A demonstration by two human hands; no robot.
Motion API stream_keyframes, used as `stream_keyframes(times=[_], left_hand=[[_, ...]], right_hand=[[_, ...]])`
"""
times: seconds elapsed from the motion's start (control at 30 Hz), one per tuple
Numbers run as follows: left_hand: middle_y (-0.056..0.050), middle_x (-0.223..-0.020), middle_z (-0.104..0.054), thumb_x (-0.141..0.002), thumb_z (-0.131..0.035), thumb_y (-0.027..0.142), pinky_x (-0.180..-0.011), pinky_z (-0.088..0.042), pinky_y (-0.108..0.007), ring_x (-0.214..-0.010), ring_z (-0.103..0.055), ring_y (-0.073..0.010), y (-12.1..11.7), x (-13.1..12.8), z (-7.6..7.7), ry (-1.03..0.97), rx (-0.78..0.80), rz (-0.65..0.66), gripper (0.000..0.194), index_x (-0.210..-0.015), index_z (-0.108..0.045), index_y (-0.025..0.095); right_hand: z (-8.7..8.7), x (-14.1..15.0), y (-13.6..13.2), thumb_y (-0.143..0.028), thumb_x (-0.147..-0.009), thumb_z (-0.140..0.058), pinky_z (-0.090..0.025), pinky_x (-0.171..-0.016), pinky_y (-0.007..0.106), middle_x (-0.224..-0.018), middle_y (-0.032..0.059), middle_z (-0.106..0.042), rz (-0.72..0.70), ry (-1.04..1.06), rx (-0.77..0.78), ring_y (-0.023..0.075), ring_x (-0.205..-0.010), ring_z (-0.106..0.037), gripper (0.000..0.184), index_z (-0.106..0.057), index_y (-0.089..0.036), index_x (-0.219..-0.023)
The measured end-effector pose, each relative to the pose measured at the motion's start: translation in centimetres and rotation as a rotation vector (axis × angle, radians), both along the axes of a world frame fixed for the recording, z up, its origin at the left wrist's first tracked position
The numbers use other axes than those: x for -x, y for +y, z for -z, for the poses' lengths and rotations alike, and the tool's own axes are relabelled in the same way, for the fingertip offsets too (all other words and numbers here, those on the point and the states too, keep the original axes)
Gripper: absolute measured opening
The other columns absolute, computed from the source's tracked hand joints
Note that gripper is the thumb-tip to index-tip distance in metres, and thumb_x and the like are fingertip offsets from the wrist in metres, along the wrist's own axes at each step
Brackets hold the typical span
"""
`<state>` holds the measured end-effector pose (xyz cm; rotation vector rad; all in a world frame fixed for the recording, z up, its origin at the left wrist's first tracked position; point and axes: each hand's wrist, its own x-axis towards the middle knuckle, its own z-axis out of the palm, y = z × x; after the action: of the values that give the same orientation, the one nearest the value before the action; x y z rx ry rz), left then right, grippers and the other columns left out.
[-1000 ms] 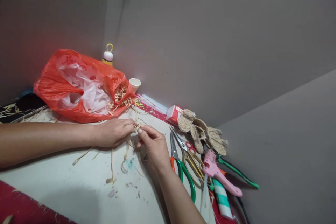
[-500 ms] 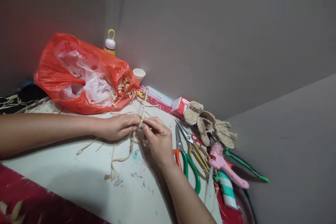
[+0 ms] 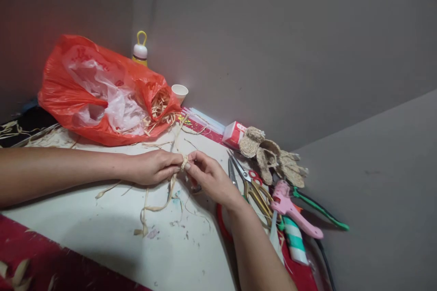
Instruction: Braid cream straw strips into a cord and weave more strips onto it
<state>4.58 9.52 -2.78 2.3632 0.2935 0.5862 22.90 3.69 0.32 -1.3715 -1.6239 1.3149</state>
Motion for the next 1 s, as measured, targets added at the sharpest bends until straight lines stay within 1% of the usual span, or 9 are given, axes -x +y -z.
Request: stream_keyframes(times=[0.1, 0.2, 0.3, 0.4, 0.5, 0.63, 0.73, 0.87, 1.0], left_hand=[[-0.003, -0.08, -0.058, -0.086, -0.04, 0.013, -0.068, -0.041, -0.022, -0.07, -0.052, -0.0119, -0.3, 0.0, -0.2, 0.031, -0.013, 0.003, 0.012, -0.088, -0.051, 0.015], [-0.002, -0.08, -0.058, -0.086, -0.038, 0.012, -0.068, -0.04, -0.021, -0.071, -0.052, -0.0114, -0.2, 0.0, -0.6, 0.024, -0.018, 0.015, 0.014, -0.086, -0.052, 0.016], [0.0, -0.072, -0.054, -0.084, -0.039, 0.012, -0.063, -0.037, -0.021, -0.065, -0.047, -0.011, 0.2, 0.0, -0.7, 0.045, -0.061, -0.031, 0.013, -0.078, -0.049, 0.017], [0.002, -0.063, -0.045, -0.082, -0.039, 0.014, -0.058, -0.033, -0.022, -0.059, -0.04, -0.011, 0.4, 0.0, -0.6, 0.087, -0.098, -0.073, 0.015, -0.068, -0.042, 0.018], [0.004, -0.061, -0.04, -0.081, -0.039, 0.013, -0.057, -0.031, -0.022, -0.057, -0.037, -0.0105, 0.1, -0.1, -0.7, 0.083, -0.042, -0.069, 0.015, -0.067, -0.038, 0.019], [0.006, -0.057, -0.033, -0.08, -0.039, 0.011, -0.054, -0.028, -0.021, -0.054, -0.032, -0.0089, -0.6, -0.4, -1.1, 0.054, 0.111, -0.056, 0.019, -0.064, -0.033, 0.019], [0.007, -0.056, -0.032, -0.08, -0.039, 0.011, -0.054, -0.028, -0.02, -0.053, -0.031, -0.0081, -0.9, -0.5, -1.3, 0.016, 0.174, -0.067, 0.019, -0.064, -0.033, 0.019], [0.006, -0.06, -0.037, -0.082, -0.041, 0.014, -0.056, -0.029, -0.021, -0.056, -0.035, -0.0081, -1.3, -0.4, -1.2, -0.068, 0.102, -0.134, 0.016, -0.067, -0.036, 0.019], [0.006, -0.06, -0.037, -0.083, -0.041, 0.016, -0.057, -0.03, -0.021, -0.056, -0.035, -0.0078, -2.2, -0.4, -2.0, -0.145, 0.088, -0.125, 0.017, -0.067, -0.036, 0.019]], right_hand=[[-0.3, -0.7, -0.1, -0.039, -0.08, -0.063, -0.034, -0.046, 0.021, -0.058, -0.0043, -0.049, -0.022, 0.028, 0.06, 0.0079, -0.049, -0.041, 0.024, -0.053, -0.018, -0.077], [-0.2, -1.4, 0.1, -0.036, -0.076, -0.068, -0.034, -0.043, 0.02, -0.055, -0.0024, -0.054, 0.021, 0.123, 0.16, 0.008, -0.044, -0.043, 0.023, -0.056, -0.017, -0.074], [0.1, -2.0, 0.6, -0.032, -0.073, -0.071, -0.034, -0.039, 0.019, -0.055, -0.0008, -0.058, 0.113, 0.29, 0.214, 0.0082, -0.041, -0.045, 0.02, -0.057, -0.017, -0.072], [0.3, -2.4, 1.2, -0.027, -0.065, -0.077, -0.035, -0.037, 0.016, -0.051, -0.002, -0.054, 0.253, 0.468, 0.207, 0.0079, -0.044, -0.047, 0.021, -0.058, -0.016, -0.064], [0.5, -2.3, 1.6, -0.022, -0.056, -0.081, -0.039, -0.04, 0.013, -0.049, -0.0028, -0.05, 0.39, 0.549, 0.195, 0.0075, -0.049, -0.05, 0.024, -0.06, -0.014, -0.06], [1.0, -2.0, 1.8, -0.024, -0.054, -0.082, -0.042, -0.044, 0.013, -0.054, -0.003, -0.052, 0.447, 0.545, 0.157, 0.006, -0.049, -0.05, 0.025, -0.061, -0.014, -0.062], [1.0, -2.0, 1.8, -0.026, -0.062, -0.079, -0.044, -0.048, 0.015, -0.06, -0.0034, -0.055, 0.451, 0.524, 0.068, 0.0069, -0.054, -0.051, 0.021, -0.061, -0.016, -0.067], [0.0, -1.5, 1.2, -0.03, -0.081, -0.065, -0.047, -0.068, 0.02, -0.088, -0.0002, -0.065, 0.365, 0.366, -0.229, 0.0098, -0.075, -0.058, 0.013, -0.056, -0.02, -0.078], [-2.3, 0.0, -1.0, -0.033, -0.091, -0.049, -0.047, -0.069, 0.029, -0.076, 0.0002, -0.066, 0.263, 0.209, -0.497, 0.0154, -0.072, -0.062, 0.01, -0.047, -0.024, -0.089]])
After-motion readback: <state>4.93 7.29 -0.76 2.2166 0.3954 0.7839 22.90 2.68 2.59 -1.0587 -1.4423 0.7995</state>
